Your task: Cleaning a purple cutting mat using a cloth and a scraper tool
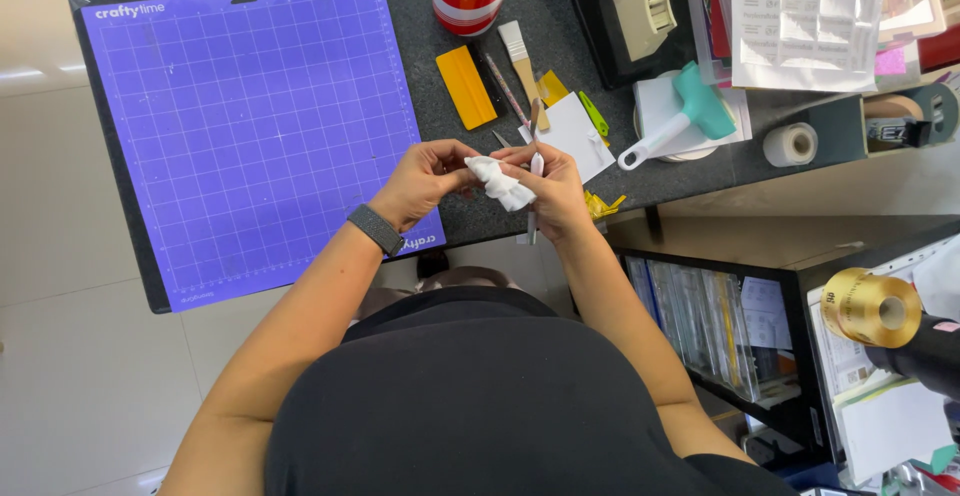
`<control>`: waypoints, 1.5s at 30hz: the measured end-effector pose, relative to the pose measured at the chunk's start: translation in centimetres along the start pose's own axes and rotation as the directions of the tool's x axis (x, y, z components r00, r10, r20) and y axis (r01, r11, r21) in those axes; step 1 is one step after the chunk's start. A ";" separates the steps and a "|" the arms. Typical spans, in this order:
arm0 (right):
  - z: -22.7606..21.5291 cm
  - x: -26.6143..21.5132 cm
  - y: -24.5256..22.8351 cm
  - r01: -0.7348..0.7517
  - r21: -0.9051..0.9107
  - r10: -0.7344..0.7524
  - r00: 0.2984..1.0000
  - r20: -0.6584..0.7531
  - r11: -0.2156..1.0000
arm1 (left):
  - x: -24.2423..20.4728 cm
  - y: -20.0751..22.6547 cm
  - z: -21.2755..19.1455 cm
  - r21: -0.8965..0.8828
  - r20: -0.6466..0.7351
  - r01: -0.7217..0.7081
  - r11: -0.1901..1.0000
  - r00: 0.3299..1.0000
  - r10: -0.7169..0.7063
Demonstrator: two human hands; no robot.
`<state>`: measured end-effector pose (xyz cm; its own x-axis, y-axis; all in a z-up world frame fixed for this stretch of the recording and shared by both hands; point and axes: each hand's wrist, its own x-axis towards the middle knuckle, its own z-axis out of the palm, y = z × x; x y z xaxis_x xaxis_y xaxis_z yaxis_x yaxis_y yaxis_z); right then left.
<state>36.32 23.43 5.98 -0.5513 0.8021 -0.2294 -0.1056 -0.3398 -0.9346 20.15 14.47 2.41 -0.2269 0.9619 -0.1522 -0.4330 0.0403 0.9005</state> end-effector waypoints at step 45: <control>-6.4 1.0 5.5 0.054 -0.950 -0.251 0.968 -0.026 0.308 | 5.1 -10.1 -1.7 0.967 0.126 -0.169 0.192 0.969 0.214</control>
<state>40.48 25.53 -1.16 -0.4854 0.8743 0.0059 0.7237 0.4055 -0.5584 21.85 18.48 -8.14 -0.2022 0.9746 0.0968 0.7987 0.1069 0.5922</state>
